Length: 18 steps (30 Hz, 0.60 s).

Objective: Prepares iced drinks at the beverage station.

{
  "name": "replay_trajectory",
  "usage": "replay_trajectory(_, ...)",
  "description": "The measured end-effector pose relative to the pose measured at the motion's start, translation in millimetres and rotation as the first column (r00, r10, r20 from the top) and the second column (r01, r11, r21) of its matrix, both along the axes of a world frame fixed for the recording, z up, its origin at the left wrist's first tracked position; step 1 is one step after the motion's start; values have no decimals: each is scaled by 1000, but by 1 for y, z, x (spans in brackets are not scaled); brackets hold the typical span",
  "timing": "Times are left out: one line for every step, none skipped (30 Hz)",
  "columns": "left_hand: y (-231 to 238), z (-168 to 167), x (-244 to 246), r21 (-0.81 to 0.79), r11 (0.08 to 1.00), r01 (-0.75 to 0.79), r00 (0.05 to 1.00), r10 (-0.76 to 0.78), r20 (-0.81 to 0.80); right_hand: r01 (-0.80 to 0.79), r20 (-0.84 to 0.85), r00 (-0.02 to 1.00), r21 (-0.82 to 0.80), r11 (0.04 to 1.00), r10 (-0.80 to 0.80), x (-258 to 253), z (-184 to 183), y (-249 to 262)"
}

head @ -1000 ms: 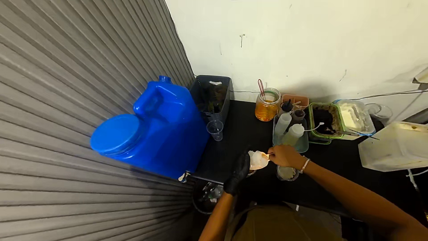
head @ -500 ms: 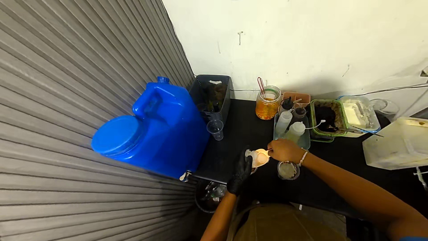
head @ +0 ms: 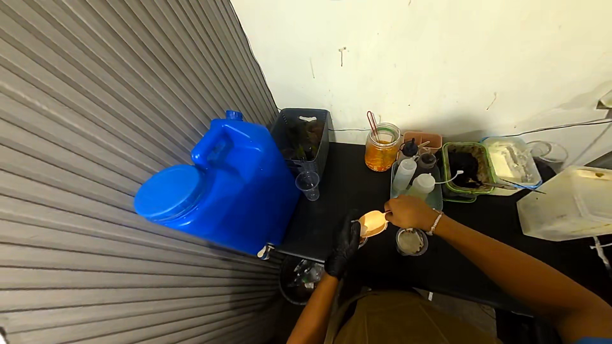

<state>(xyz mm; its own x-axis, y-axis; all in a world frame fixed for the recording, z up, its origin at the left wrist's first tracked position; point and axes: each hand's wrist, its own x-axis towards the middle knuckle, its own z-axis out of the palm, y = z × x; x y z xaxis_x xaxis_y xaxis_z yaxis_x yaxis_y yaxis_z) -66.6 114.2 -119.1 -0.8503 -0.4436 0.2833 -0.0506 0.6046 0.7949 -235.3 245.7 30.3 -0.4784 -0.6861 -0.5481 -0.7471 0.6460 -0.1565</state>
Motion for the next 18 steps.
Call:
replay_trajectory(-1, -1, 0, 12, 1000, 3, 1000, -3, -15, -3, -4, 1000, 5, 1000, 3, 1, 2, 0)
replay_trajectory(-1, -2, 0, 32, 999, 2, 999, -1, -35, -5, -13, 1000, 6, 1000, 5, 2, 5, 0)
replay_trajectory(-2, -1, 0, 58, 998, -1, 998, 4, -61, -6, -27, 1000, 6, 1000, 6, 4, 8, 0)
replay_trajectory(-2, 2, 1, 91, 996, -10, 996, 18, -84, -7, -46, 999, 3, 1000, 7, 5, 12, 1)
replay_trajectory(-1, 8, 2, 128, 991, -32, 994, 45, -100, -11, -71, 997, 1, 1000, 11, 6, 17, 1)
replay_trajectory(-1, 15, 5, 167, 984, -57, 991, 77, -112, -15, -98, 995, -8, 1000, 15, 8, 22, 1)
replay_trajectory(-3, 20, 11, 216, 974, -68, 988, 96, -121, -21, -126, 992, -25, 999, 18, 9, 27, 1)
replay_trajectory(-5, 24, 18, 269, 959, -86, 984, 124, -128, -27, -153, 988, -48, 998, 19, 12, 32, 1)
replay_trajectory(-8, 26, 26, 318, 943, -98, 978, 150, -143, -34, -180, 983, -67, 997, 22, 14, 37, 1)
replay_trajectory(-12, 26, 36, 353, 929, -113, 970, 181, -166, -45, -208, 978, -86, 995, 27, 16, 41, 0)
replay_trajectory(-16, 26, 49, 377, 919, -116, 957, 205, -204, -58, -236, 971, -108, 992, 31, 19, 46, 0)
replay_trajectory(-21, 24, 65, 400, 908, -122, 943, 232, -238, -72, -258, 966, -137, 988, 35, 23, 51, -2)
replay_trajectory(-22, 23, 84, 429, 891, -147, 928, 274, -251, -94, -273, 961, -172, 981, 44, 27, 55, -4)
replay_trajectory(-22, 21, 105, 452, 870, -196, 909, 334, -248, -118, -273, 960, -204, 972, 59, 33, 59, -6)
replay_trajectory(-18, 18, 129, 463, 846, -265, 888, 401, -224, -142, -253, 964, -232, 962, 82, 40, 62, -10)
replay_trajectory(-11, 13, 156, 468, 816, -338, 870, 461, -175, -164, -214, 971, -253, 953, 110, 51, 63, -14)
replay_trajectory(0, 11, 184, 468, 778, -419, 847, 521, -107, -196, -172, 973, -277, 941, 152, 64, 62, -19)
replay_trajectory(12, 14, 211, 469, 735, -490, 820, 571, -39, -242, -130, 969, -306, 921, 212, 80, 58, -26)
